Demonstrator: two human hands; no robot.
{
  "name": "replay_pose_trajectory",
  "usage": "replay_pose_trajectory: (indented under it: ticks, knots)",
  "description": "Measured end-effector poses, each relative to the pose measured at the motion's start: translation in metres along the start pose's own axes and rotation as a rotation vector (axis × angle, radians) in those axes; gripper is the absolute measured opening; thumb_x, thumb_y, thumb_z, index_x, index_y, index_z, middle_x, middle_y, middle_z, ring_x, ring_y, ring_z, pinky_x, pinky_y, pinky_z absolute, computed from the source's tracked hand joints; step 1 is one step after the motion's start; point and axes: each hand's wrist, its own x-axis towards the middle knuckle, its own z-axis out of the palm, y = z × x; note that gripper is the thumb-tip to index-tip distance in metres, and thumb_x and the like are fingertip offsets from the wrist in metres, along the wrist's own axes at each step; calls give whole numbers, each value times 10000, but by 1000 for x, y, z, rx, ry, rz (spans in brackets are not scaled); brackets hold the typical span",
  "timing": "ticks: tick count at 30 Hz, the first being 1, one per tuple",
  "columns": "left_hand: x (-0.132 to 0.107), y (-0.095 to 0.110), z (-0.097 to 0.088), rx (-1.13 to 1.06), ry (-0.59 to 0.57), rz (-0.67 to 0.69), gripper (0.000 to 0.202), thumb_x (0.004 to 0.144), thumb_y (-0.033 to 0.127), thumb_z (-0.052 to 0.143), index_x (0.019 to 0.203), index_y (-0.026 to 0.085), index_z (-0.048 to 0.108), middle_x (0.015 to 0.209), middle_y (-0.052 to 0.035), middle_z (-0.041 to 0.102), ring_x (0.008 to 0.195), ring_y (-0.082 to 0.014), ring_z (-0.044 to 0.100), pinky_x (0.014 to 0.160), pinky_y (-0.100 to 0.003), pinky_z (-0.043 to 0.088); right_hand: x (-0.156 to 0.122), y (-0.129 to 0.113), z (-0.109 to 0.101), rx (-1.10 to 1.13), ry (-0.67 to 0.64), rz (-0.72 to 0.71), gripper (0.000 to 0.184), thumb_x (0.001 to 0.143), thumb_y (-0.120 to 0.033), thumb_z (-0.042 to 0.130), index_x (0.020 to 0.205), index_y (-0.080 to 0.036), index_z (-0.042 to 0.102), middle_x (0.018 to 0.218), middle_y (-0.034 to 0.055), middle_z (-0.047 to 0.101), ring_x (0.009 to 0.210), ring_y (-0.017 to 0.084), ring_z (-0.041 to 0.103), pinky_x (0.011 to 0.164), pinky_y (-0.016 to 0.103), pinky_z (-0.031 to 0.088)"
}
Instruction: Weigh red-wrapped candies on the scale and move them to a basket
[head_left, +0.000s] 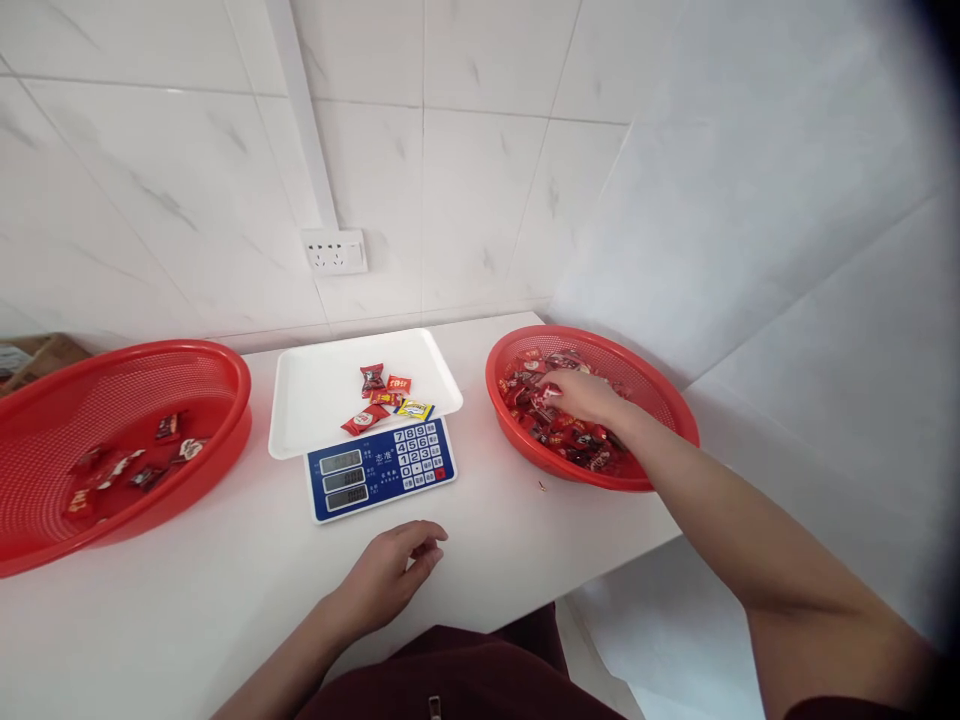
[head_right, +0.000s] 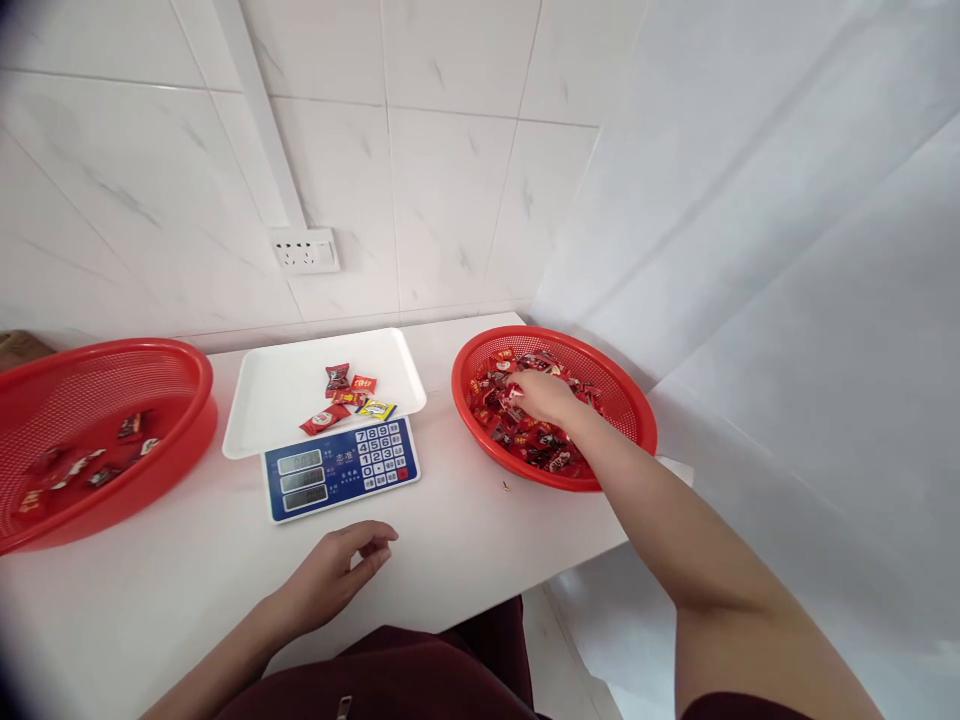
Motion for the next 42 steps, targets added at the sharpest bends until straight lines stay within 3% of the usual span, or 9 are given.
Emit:
replay_pose_trajectory:
  ticks: [3,6,11,16,20,24,29,35,42]
  knots:
    - [1,5,-1,-51,-3,3,188,839,329,485,995,334,589,882,-27,650,775,-223,590,672,-316,452,-12,-4,-17,195,204,23,269,828,-324,528,1024,-172,633,1079,106,646,973,266,589,805,356,445]
    - [4,12,2,-195,10,5,238,831,340,525,1066,345,566,922,-36,635,822,-222,589,706,-319,468,-35,-27,-25,648,341,-8,304,775,-393,592,995,-187,635,992,67,668,894,224,606,795,341,456]
    - [11,24,4,-623,36,37,519,793,393,612,1268,370,404,1192,-70,525,966,-226,585,767,-339,513,-82,-99,2,1019,-15,-257,294,755,-397,621,964,-192,638,820,30,655,736,182,595,675,304,475]
    - [12,23,0,-841,186,-96,429,769,489,624,1071,190,568,836,-56,645,699,-171,622,685,-330,532,-101,-151,50,1104,-237,-412,207,795,-346,587,939,-206,638,806,30,603,694,164,560,582,280,466]
    - [-1,7,-11,-899,338,-188,435,717,479,684,1018,178,595,737,-40,665,649,-167,629,640,-305,523,-92,-152,65,1348,-291,-224,377,798,-434,568,1090,-196,543,687,-13,543,540,130,514,447,246,416]
    - [-20,-10,-18,-915,372,-227,346,750,462,661,956,194,586,728,-31,664,640,-159,622,622,-287,506,-78,-147,56,1371,-230,-233,469,791,-433,589,1192,-203,509,702,-18,546,595,134,527,507,257,445]
    - [-33,-14,-15,-894,348,-237,269,764,449,649,921,237,596,712,-14,660,625,-154,610,615,-281,486,-48,-167,28,1273,-176,-368,647,794,-387,606,1380,-285,351,1131,46,588,874,197,598,729,345,525]
    - [-38,-7,-15,-864,326,-224,220,776,433,639,903,259,591,740,-6,677,625,-161,600,626,-294,475,-22,-191,17,1343,10,-372,816,796,-427,605,1452,-317,133,1529,52,146,1165,236,520,977,389,439]
    - [-45,-10,-17,-841,300,-196,156,775,384,657,820,256,580,763,-9,671,674,-164,598,646,-294,465,-77,-170,58,1272,-376,-395,398,837,-406,535,1188,-220,543,1121,83,625,902,214,624,826,417,509]
